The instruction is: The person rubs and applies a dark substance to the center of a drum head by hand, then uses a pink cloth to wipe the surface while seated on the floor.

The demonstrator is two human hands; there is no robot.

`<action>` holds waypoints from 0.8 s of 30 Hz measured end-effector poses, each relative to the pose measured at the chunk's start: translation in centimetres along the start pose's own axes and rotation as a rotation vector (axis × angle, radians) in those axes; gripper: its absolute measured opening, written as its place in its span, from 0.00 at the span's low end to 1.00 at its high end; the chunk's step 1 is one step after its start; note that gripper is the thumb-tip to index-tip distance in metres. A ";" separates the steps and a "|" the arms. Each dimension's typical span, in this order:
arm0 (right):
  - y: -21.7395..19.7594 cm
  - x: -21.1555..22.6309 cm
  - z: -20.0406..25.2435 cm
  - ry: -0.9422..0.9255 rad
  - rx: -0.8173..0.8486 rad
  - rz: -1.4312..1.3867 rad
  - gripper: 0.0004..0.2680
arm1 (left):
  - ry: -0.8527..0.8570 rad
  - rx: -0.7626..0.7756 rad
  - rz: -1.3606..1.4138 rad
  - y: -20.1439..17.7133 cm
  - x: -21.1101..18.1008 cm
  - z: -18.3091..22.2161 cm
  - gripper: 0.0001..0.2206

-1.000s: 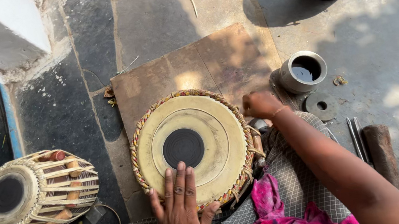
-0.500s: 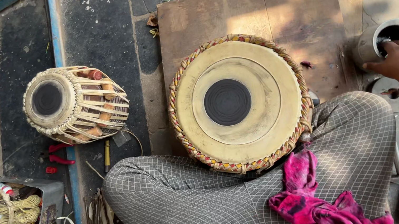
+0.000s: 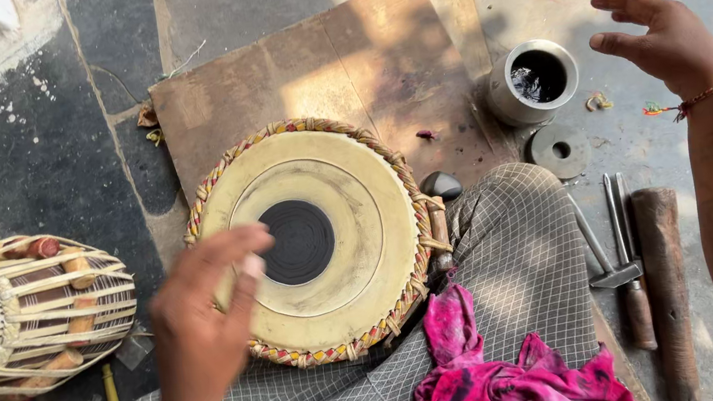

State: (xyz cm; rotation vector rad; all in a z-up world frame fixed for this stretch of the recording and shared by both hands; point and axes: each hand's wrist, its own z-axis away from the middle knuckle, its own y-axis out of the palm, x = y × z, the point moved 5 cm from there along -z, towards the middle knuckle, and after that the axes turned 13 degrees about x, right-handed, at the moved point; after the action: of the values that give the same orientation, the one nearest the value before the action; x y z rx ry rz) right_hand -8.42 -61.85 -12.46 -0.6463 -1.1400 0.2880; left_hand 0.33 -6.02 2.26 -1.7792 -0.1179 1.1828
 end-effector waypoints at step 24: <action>25.7 24.0 18.7 -0.677 0.205 0.729 0.36 | -0.272 0.028 0.280 2.1 14.2 -4.3 0.22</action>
State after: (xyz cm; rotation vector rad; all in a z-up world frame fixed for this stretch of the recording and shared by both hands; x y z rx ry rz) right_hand -12.89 -22.85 -5.26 -0.7895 -1.4481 1.3060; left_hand 10.20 -2.34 -8.39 -1.6390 -0.0100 1.6177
